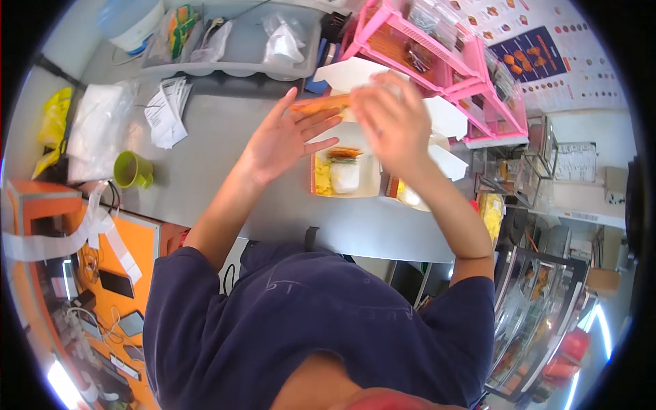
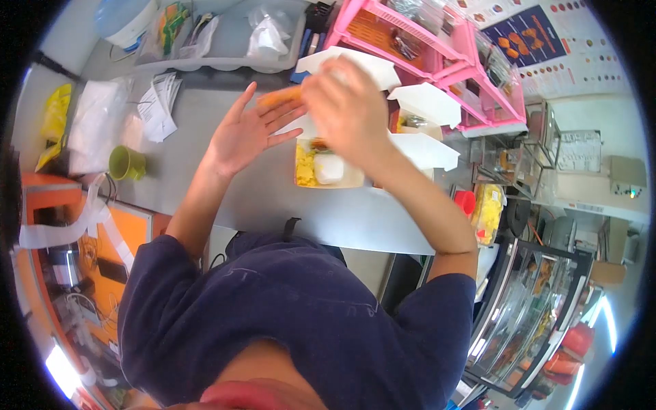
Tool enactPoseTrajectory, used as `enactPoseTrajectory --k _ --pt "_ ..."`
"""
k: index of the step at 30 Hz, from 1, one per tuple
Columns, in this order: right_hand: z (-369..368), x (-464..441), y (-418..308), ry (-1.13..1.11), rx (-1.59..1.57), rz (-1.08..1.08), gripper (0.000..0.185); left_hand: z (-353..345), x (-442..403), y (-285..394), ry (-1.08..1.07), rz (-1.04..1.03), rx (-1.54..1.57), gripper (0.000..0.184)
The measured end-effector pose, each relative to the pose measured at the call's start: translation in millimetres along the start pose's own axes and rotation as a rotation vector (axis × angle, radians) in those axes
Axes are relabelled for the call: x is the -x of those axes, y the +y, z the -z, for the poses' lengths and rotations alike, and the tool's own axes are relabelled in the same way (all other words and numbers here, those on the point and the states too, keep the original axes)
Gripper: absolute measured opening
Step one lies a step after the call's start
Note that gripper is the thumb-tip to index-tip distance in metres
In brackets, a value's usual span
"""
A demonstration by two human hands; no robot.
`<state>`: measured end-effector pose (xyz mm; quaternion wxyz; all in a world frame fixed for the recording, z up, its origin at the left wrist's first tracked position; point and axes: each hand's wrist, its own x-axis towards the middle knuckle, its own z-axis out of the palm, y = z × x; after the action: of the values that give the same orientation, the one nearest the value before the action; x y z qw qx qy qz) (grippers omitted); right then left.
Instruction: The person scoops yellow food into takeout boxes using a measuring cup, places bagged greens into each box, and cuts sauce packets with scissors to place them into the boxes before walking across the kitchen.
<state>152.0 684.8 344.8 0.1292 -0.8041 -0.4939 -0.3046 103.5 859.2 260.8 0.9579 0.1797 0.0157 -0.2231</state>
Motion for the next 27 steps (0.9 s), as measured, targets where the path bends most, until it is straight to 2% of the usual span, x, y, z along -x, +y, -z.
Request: enactPoseTrajectory --k 5,14,16,18,20,23,27 --pt "-37 30 -52 0.039 -0.149 0.163 0.022 31 46 3 0.222 -0.329 -0.244 0.042" --pt "-72 15 -60 -0.105 -0.391 0.219 0.027 37 82 25 0.408 -0.435 -0.451 0.052" --pt "-79 0 -34 -0.118 -0.352 0.278 0.027 49 79 29 0.479 -0.467 -0.483 0.053" --pt "-96 -31 8 -0.199 -0.218 0.150 0.023 68 72 35 0.554 -0.450 -0.581 0.055" --pt "-120 -65 56 -0.246 -0.091 -0.093 0.019 95 67 42 0.644 -0.386 -0.748 0.057" --pt "-178 -83 141 -0.362 0.150 -0.167 0.014 140 63 43 0.635 -0.384 -0.846 0.057" --pt "-238 -109 198 -0.693 0.339 -0.349 0.018 165 65 46 0.618 -0.264 -0.650 0.054"
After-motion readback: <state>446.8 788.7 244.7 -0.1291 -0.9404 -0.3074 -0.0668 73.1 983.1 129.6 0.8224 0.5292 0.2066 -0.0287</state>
